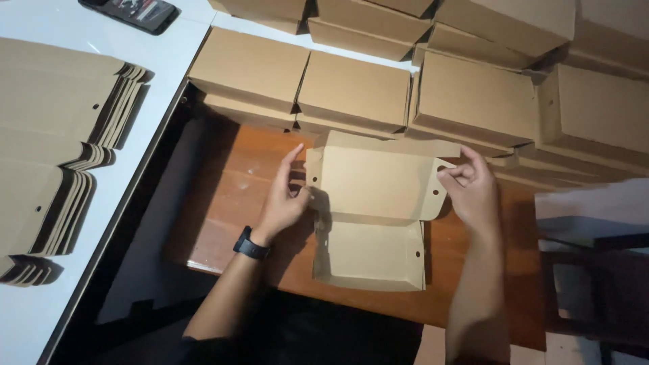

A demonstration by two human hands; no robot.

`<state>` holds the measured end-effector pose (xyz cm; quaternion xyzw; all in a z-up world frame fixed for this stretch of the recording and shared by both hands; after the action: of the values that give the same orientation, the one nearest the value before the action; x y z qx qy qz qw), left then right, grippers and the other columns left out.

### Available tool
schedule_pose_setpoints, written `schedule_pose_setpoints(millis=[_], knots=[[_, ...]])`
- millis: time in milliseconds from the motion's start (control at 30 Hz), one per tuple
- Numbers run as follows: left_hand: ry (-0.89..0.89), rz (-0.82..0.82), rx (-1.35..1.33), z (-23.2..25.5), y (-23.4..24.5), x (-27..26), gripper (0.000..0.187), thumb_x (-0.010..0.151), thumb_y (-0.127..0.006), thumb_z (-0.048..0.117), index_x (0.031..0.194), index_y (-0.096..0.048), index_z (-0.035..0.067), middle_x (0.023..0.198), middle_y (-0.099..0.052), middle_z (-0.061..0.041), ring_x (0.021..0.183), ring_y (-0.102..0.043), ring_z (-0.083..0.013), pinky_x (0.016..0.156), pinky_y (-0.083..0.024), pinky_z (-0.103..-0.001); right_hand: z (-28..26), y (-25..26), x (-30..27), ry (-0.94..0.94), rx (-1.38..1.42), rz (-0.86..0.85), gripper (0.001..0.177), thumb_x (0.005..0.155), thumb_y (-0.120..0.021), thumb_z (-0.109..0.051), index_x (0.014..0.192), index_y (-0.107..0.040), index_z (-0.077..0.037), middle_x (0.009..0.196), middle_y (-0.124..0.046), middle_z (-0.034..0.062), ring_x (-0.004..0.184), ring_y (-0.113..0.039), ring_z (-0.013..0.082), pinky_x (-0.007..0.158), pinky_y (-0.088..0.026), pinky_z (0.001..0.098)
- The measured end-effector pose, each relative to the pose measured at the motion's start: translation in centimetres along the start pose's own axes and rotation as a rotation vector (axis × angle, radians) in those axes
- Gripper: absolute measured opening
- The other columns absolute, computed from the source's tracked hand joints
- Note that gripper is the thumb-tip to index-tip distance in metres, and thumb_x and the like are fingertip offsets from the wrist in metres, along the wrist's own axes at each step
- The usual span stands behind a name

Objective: Folding flat cardboard templates into assembled boxes by bending along creases and interlocking tabs.

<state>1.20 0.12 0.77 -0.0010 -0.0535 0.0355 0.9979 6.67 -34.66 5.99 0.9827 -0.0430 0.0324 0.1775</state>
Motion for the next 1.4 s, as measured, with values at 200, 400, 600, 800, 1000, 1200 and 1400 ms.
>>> schedule_pose_setpoints(millis=[200,400,600,800,1000,1200,1400], knots=[[-0.23,0.023,0.258,1.4,-0.7,1.1,0.072,0.085,-0.06,-0.009,0.153,-0.048,0.012,0.127,-0.056,-0.024,0.103,-0.065,-0.0343,0.083,-0.06,-0.047,-5.7,1.6,0.2,-0.029,-0.148,-0.195,0.057,0.092,-0.067,0.0,0.147,-0.049,0.004,0.114,-0.067,0.0282,0.098,-0.07,0.034,0.074,-0.06,0.0387],[-0.231,0.013,0.318,3.3,-2.1,0.4,0.053,0.091,-0.064,0.004,0.143,-0.06,0.015,0.134,-0.058,-0.015,0.123,-0.06,-0.0346,0.106,-0.047,-0.05,-7.1,2.6,0.4,-0.107,-0.235,-0.301,0.042,0.093,-0.067,-0.009,0.136,-0.065,-0.007,0.123,-0.068,0.0263,0.101,-0.072,0.0348,0.082,-0.061,0.0436],[-0.197,0.128,0.268,4.0,-3.1,0.9,0.025,0.095,-0.067,0.012,0.12,-0.071,0.011,0.121,-0.064,-0.016,0.104,-0.07,-0.0333,0.083,-0.059,-0.045,-4.7,3.0,2.0,-0.081,-0.216,-0.337,0.024,0.102,-0.059,-0.012,0.119,-0.072,-0.001,0.108,-0.073,0.0253,0.092,-0.072,0.0318,0.08,-0.062,0.0445],[-0.21,0.184,0.345,5.3,-3.9,1.1,0.016,0.093,-0.07,0.03,0.098,-0.072,0.015,0.107,-0.072,-0.005,0.103,-0.068,-0.0167,0.07,-0.056,-0.026,-6.0,2.6,2.2,-0.196,-0.446,-0.305,0.018,0.1,-0.065,-0.023,0.104,-0.077,-0.008,0.098,-0.079,0.0062,0.077,-0.073,0.0218,0.071,-0.055,0.0332],[-0.101,0.201,0.211,4.2,-3.6,0.5,0.037,0.089,-0.074,0.026,0.117,-0.054,0.012,0.121,-0.065,-0.007,0.109,-0.067,-0.0194,0.08,-0.06,-0.03,-5.7,2.3,2.0,-0.245,-0.399,-0.274,0.028,0.091,-0.073,-0.016,0.117,-0.068,-0.01,0.113,-0.073,0.0116,0.104,-0.07,0.025,0.082,-0.053,0.0364],[-0.035,0.202,0.226,4.0,-3.7,-0.2,0.038,0.086,-0.077,0.03,0.116,-0.058,0.014,0.117,-0.067,-0.003,0.106,-0.066,-0.0172,0.077,-0.061,-0.028,-8.7,1.7,-0.7,0.061,-0.772,-0.044,0.039,0.095,-0.07,-0.028,0.129,-0.064,-0.01,0.138,-0.055,0.0168,0.115,-0.057,0.04,0.084,-0.049,0.0567],[-0.167,0.252,0.095,3.4,-4.5,-0.8,0.038,0.083,-0.084,0.008,0.113,-0.061,0.007,0.109,-0.07,-0.012,0.101,-0.071,-0.0274,0.079,-0.061,-0.04,-4.2,-8.5,-4.9,0.078,-0.102,-0.185,0.022,0.087,-0.081,-0.031,0.103,-0.077,-0.017,0.092,-0.079,0.0059,0.082,-0.074,0.0188,0.069,-0.057,0.0294]])
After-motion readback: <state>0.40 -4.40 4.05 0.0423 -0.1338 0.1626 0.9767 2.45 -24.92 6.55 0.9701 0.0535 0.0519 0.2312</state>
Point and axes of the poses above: each hand's wrist, its own x-axis towards the middle knuckle, its own y-axis out of the back of the hand, z = x × y, the point moved 1 cm from there along x, towards the middle knuckle
